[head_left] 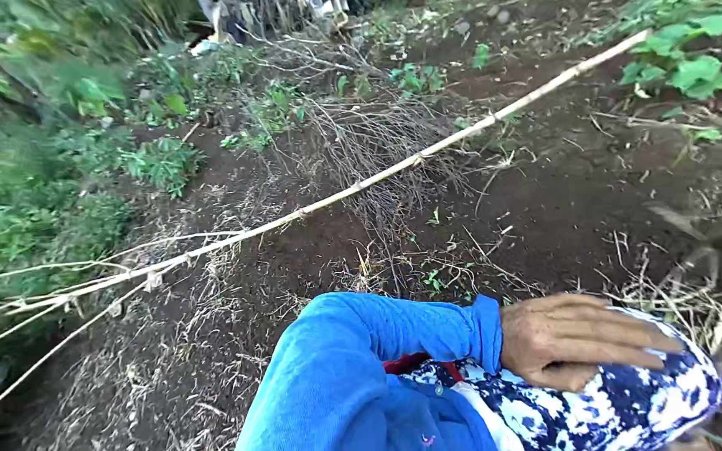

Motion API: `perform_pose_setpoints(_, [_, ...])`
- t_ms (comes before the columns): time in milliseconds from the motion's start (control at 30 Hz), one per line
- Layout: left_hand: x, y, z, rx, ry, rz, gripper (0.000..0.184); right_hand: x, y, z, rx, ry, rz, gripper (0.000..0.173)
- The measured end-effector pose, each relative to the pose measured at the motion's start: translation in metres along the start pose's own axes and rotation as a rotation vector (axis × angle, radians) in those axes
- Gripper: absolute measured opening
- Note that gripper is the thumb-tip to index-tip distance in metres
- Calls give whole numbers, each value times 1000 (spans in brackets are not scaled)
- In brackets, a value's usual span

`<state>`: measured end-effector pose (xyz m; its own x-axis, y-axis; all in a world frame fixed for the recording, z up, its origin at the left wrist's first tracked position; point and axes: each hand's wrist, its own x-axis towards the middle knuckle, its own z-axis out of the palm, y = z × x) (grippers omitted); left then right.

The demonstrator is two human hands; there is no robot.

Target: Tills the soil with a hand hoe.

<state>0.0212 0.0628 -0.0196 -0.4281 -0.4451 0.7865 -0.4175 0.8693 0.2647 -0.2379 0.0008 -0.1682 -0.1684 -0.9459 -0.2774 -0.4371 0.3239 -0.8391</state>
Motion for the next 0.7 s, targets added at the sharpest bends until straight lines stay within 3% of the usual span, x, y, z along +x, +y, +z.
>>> perform_pose_setpoints(100, [0,-16,18,-61,112,-161,55,-55,-89,-8,-404,-299,223,43])
perform_pose_setpoints(167, [1,-25,27,-156,152,-262,52,-62,-105,-11,-583,-482,272,41])
perform_pose_setpoints(200, [1,-28,29,-201,160,-319,48,-57,-93,-13,-486,-476,284,37])
perform_pose_setpoints(233, [2,-30,28,-246,158,-395,44,-47,-66,-14,-296,-381,236,35])
perform_pose_setpoints(300, [0,-31,26,-403,112,-627,39,-15,32,-11,81,-101,-35,27])
perform_pose_setpoints(333, [-2,-34,28,-489,92,-757,36,-6,51,-24,117,-74,79,30])
perform_pose_setpoints(433, [-9,-70,37,-467,10,-1043,37,-4,38,-62,200,47,399,39])
perform_pose_setpoints(533, [-32,-135,54,-133,-145,-1104,34,-2,37,-76,364,230,464,44])
perform_pose_setpoints(600, [-46,-174,69,103,-320,-1146,51,2,46,-76,524,348,504,41])
perform_pose_setpoints(700, [-21,-197,100,246,-569,-1137,77,4,56,-62,668,450,614,30])
